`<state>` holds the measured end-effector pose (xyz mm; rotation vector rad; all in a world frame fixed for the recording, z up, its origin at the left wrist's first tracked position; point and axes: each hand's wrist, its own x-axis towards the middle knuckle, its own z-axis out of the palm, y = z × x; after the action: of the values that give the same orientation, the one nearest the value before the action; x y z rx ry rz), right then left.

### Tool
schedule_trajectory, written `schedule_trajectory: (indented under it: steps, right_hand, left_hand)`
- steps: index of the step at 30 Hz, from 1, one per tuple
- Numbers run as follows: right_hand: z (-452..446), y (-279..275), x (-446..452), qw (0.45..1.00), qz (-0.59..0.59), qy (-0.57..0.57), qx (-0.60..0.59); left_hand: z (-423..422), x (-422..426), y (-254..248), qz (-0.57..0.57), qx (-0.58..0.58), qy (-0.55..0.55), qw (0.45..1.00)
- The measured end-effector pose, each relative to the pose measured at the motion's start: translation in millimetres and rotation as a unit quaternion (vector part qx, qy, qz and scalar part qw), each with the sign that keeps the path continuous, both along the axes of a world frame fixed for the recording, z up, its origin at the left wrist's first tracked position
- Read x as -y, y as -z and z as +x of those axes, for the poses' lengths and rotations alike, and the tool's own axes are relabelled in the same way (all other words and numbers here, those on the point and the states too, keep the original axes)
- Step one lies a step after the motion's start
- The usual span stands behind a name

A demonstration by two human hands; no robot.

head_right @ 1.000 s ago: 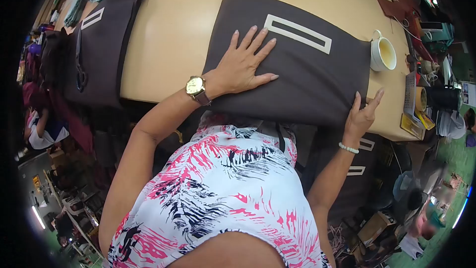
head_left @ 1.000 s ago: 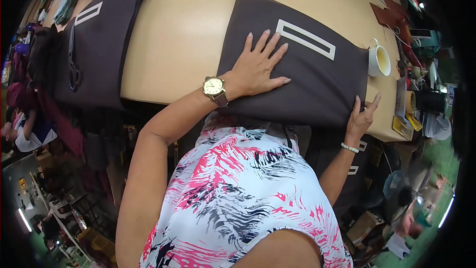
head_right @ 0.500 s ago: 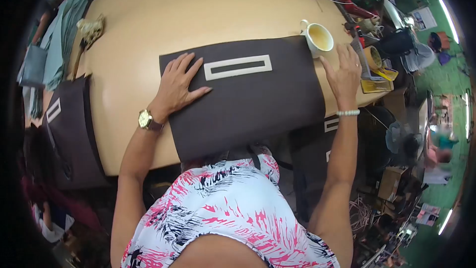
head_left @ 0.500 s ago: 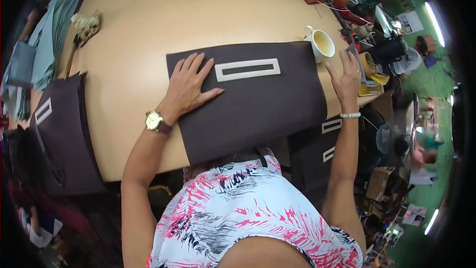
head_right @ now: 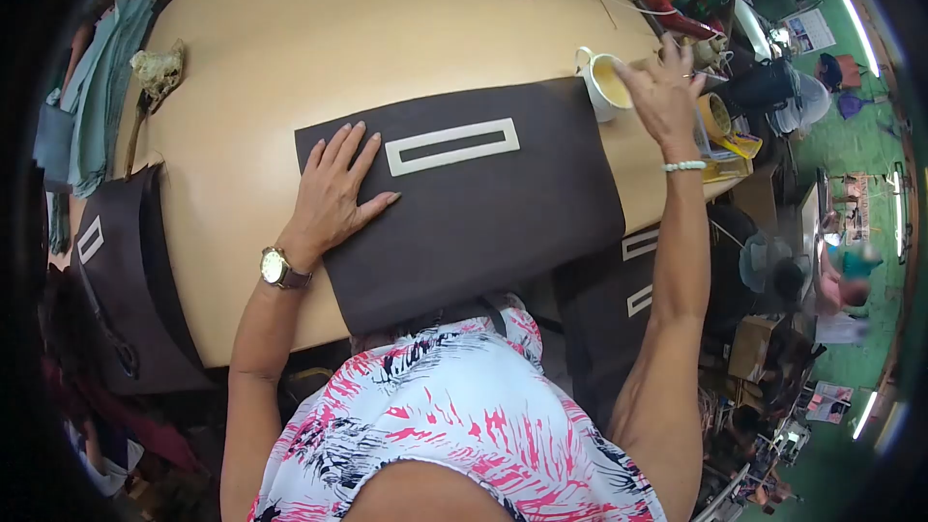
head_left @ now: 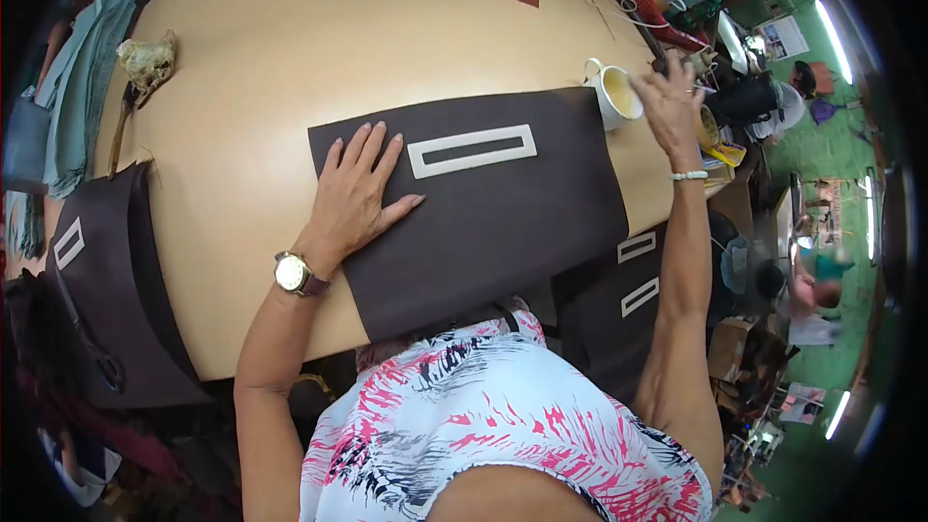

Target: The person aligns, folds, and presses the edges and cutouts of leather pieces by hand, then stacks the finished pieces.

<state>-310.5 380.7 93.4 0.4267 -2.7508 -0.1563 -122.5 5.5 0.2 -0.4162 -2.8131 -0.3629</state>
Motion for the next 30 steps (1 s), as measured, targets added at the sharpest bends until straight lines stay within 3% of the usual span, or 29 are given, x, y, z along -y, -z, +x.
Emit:
schedule_trajectory:
  steps: [2,5,9,12,15,17,21,25,30]
  right_hand:
    - [14.7,-7.1,-0.2,0.999,-0.027,0.005,-0.038]
    - [32.1,2.5,-13.9,0.992,0.125,-0.013,0.020]
    - [57.6,5.7,1.4,0.991,0.109,-0.029,0.066]
    - [88.5,-0.7,40.4,0.986,-0.008,-0.155,0.063]
    - [123.4,13.3,80.8,0.949,-0.202,-0.180,0.164]
    - [131.6,34.1,91.8,0.917,-0.296,-0.138,0.229]
    - [121.8,65.7,99.6,0.909,-0.326,-0.120,0.232]
    - [120.9,79.6,106.5,0.970,-0.113,-0.053,0.207]
    - [123.3,83.6,114.2,0.993,0.074,-0.008,0.091]
  left_hand:
    - [0.4,0.5,-0.8,0.000,0.009,0.001,1.000]
    - [0.3,2.6,2.7,0.000,0.011,0.004,1.000]
    - [1.1,7.5,1.8,0.005,0.003,0.028,1.000]
    - [1.1,8.2,0.8,0.005,0.014,0.032,0.999]
    - [2.1,7.3,0.3,0.006,0.026,0.029,0.999]
    - [1.9,6.9,-0.1,0.009,0.037,0.028,0.999]
    - [2.1,7.4,-1.0,0.006,0.046,0.027,0.999]
    - [2.0,6.8,-2.5,0.006,0.052,0.026,0.998]
    - [1.1,7.0,-4.4,0.003,0.072,0.027,0.997]
